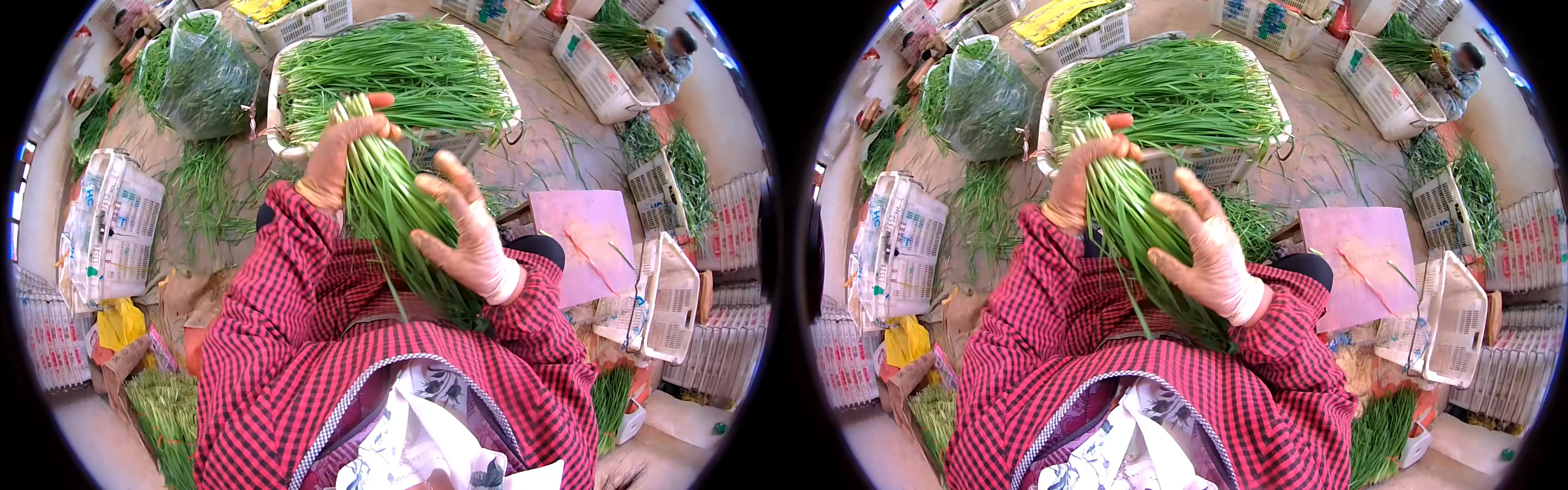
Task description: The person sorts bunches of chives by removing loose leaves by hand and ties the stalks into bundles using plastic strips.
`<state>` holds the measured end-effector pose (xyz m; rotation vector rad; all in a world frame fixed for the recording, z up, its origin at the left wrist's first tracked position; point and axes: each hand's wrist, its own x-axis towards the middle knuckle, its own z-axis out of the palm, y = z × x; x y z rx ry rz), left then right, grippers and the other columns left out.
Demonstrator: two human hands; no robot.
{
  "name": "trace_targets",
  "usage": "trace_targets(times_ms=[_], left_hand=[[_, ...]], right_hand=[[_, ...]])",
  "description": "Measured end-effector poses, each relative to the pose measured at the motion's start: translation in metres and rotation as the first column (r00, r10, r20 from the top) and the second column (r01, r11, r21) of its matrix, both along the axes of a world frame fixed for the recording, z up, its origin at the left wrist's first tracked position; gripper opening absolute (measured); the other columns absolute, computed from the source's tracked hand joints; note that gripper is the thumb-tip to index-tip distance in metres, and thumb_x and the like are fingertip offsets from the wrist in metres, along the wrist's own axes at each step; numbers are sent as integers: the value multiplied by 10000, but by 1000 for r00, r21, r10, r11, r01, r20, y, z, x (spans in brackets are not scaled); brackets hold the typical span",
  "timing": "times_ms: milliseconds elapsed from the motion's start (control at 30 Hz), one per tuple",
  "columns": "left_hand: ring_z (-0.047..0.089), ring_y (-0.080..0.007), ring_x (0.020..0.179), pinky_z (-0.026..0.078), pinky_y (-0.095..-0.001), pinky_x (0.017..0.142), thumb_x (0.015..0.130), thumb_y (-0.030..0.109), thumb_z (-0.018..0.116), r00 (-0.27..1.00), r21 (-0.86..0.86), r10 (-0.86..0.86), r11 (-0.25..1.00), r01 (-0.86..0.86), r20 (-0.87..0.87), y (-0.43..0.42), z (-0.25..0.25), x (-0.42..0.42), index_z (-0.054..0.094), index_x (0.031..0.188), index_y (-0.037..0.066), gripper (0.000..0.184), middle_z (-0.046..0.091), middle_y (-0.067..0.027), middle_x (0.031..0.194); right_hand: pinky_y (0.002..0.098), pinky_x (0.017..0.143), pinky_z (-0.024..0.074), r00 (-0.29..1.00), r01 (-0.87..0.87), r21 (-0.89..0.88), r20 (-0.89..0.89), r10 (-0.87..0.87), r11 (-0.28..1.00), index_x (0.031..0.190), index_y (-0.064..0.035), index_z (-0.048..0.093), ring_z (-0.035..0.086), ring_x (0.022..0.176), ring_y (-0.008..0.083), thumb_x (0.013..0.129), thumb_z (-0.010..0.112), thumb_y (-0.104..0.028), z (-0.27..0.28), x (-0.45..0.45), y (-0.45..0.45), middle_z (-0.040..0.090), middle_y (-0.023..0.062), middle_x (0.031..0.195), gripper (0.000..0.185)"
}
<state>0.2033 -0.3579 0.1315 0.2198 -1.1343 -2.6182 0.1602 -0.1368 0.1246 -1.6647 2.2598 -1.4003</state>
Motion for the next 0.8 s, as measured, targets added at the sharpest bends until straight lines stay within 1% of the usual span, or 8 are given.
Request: trace_targets(times_ms=[100, 300, 400, 433, 500, 600, 700, 800], left_hand=[[636, -173, 861, 570, -291, 736, 880, 108, 647, 1000, -215, -5, 977, -1, -26, -11, 23, -10, 539, 1222, -9, 378, 609, -53, 870], [648, -145, 785, 591, -267, 698, 868, 117, 661, 987, -410, 129, 899, -156, -93, -15, 73, -20, 528, 1216, -16, 395, 642, -70, 898], [661, -148, 775, 597, -258, 668, 840, 127, 687, 971, -438, 176, 869, -230, -161, -51, 87, -10, 524, 1226, -25, 446, 650, -84, 901], [663, -138, 763, 585, -253, 666, 836, 136, 682, 948, -451, 214, 840, -302, -237, -59, 90, -6, 543, 1225, -18, 441, 662, -87, 897], [674, -155, 833, 600, -263, 712, 833, 113, 681, 937, -449, 186, 839, -308, -295, -70, 99, 3, 528, 1235, -37, 455, 659, -97, 913], [657, -194, 933, 583, -302, 799, 820, 72, 673, 931, -462, 58, 856, -232, -360, -75, 98, 12, 541, 1233, -46, 450, 641, -67, 890], [643, -201, 937, 550, -310, 843, 783, 63, 681, 948, -488, 11, 855, -174, -318, -58, 89, 7, 575, 1211, -30, 451, 629, -49, 857], [641, -215, 915, 540, -333, 863, 750, 85, 690, 970, -492, -65, 869, -60, -233, -30, 78, -5, 595, 1181, -16, 453, 633, -51, 835]], right_hand=[[453, 1142, 273, 994, 26, -106, -100, -36, 994, 1375, -78, 508, 294, 1425, 374, 758, 784, -145, 28, -15, -16, 326, 208, 1511, 680], [498, 1069, 358, 946, -13, -98, -324, -20, 995, 1015, -94, 644, 454, 1257, 402, 693, 782, -127, 15, -17, -41, 499, 187, 1320, 352], [564, 1093, 313, 935, 70, 238, -355, 19, 969, 977, -116, 700, 502, 1234, 383, 751, 713, -190, -54, -33, -7, 583, 195, 1201, 238], [574, 1090, 312, 944, 101, 447, -325, 56, 889, 967, -126, 726, 523, 1215, 374, 760, 700, -201, -71, -40, 13, 620, 196, 1151, 221], [584, 1086, 308, 999, 35, 962, -39, 12, 272, 1002, -177, 752, 578, 1160, 347, 788, 681, -255, -77, -57, 45, 669, 187, 1083, 238], [471, 1095, 351, 975, -46, 830, 158, -154, 556, 1066, -194, 741, 623, 1092, 347, 820, 681, -322, -78, -92, 77, 681, 178, 1120, 284], [362, 1104, 358, 956, 69, 258, 260, -138, 964, 1255, -42, 626, 574, 1204, 327, 841, 710, -395, -23, -90, 54, 620, 208, 1263, 551], [361, 1145, 290, 902, -37, -39, 429, 50, 999, 1452, 32, 352, 379, 1384, 300, 835, 748, -412, 49, -67, 18, 438, 217, 1454, 857]])
